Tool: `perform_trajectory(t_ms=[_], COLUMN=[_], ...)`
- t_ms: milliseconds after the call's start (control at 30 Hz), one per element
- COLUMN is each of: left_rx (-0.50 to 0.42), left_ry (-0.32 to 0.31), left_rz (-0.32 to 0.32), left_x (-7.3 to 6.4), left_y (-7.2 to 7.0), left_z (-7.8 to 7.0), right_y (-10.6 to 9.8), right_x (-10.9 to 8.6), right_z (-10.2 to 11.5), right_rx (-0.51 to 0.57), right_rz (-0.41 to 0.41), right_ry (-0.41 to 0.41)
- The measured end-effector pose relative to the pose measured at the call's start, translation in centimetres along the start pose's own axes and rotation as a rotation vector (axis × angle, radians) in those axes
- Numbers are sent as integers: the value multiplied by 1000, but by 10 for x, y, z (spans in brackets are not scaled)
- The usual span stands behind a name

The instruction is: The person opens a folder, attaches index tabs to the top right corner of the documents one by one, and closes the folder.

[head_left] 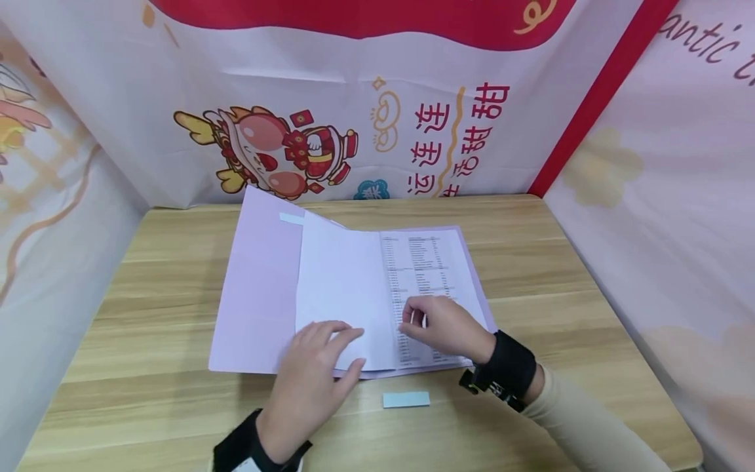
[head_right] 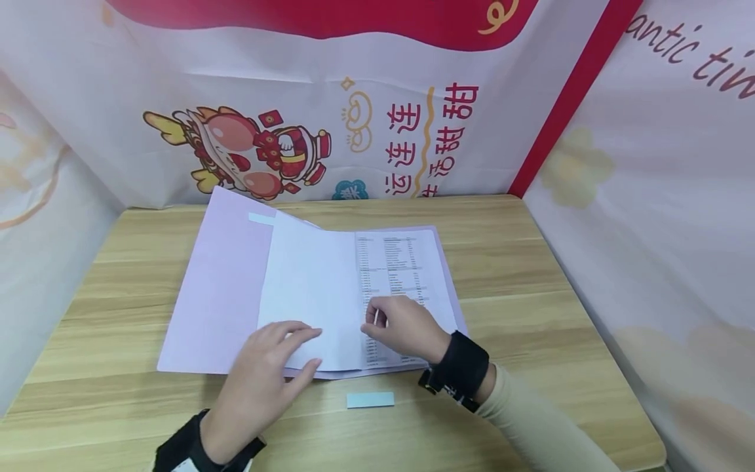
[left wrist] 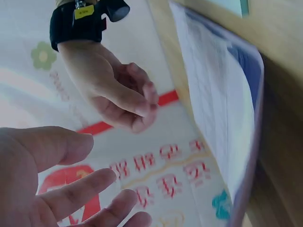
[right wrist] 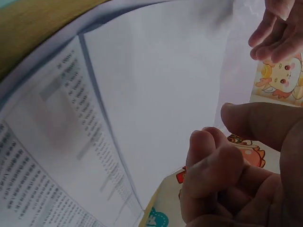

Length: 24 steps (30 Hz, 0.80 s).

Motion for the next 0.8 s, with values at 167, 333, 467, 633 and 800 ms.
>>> perform_trajectory(t_ms=[167, 333, 467, 633, 800], left_rx=[-24, -5, 33, 93, 153], left_ry=[45, 65, 78, 63, 11], left_rz=[97, 233, 363, 392, 389], left_x=[5, 12, 16, 17, 17], left_y=[24, 51, 75, 93, 104], left_z=[-18, -23, -23, -14, -3], right_y=[16, 30, 39, 50, 59], right_x=[-18, -35, -49, -58, -61], right_z=[-12, -28, -39, -48, -50], right_rx=[-19, -59, -68, -87, -72], right_rz=[39, 54, 71, 94, 114], right_ry=[-25, 0, 24, 49, 58])
Point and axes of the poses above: each hand's wrist, its own x-axis towards the middle knuckle, its own y-axis out of the palm, z = x × y, the point moved 7 cm from there along x, towards the middle knuckle, and after that the axes turned 4 degrees about y, right-handed, at the moved point
